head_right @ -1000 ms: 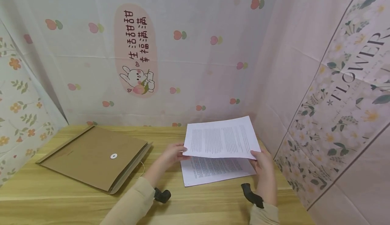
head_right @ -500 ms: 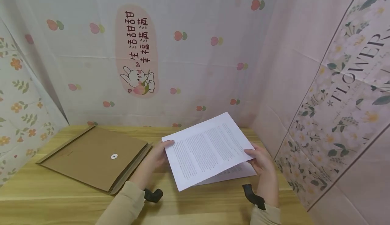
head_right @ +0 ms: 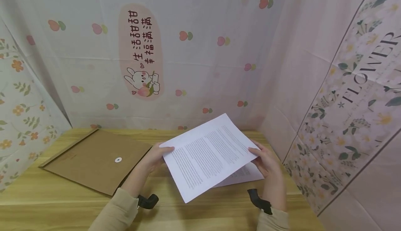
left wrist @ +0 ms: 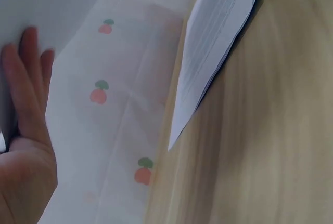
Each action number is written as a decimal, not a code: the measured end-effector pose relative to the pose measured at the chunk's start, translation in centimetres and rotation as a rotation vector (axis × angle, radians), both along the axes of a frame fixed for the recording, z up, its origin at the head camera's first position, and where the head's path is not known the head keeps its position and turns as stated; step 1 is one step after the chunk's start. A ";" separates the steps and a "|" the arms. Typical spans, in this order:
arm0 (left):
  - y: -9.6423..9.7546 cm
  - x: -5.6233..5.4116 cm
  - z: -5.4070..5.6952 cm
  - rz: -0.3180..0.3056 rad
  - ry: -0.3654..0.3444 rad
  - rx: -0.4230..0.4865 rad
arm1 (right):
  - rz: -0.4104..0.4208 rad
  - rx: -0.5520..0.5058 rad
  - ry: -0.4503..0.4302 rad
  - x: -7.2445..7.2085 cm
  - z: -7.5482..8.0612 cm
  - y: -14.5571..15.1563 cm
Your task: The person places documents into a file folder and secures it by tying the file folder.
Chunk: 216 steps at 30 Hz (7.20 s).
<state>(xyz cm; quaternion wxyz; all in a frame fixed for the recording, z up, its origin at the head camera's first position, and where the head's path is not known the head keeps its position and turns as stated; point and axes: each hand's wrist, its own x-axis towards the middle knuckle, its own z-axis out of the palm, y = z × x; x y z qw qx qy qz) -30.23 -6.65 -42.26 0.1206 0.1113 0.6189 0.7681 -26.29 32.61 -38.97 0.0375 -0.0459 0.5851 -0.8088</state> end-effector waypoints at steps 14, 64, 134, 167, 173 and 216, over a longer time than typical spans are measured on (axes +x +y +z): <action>0.9 2.5 -0.6 0.292 0.044 0.204 | -0.225 0.090 -0.095 -0.6 1.1 -9.9; -3.1 5.9 -0.1 0.383 0.060 0.318 | 0.192 0.373 0.144 2.0 -2.1 -15.1; -14.5 7.6 -1.9 0.097 0.917 -1.492 | 0.155 0.234 -0.258 1.9 -7.2 -8.6; -12.9 10.0 -2.0 0.316 0.915 -1.621 | 0.267 0.124 -0.307 1.8 -8.3 -10.2; -12.8 10.1 -1.9 0.301 0.899 -1.609 | 0.269 0.154 -0.276 0.9 -7.9 -11.6; -13.5 9.9 -1.6 0.227 0.799 -1.564 | 0.347 0.109 -0.178 0.3 -8.3 -20.7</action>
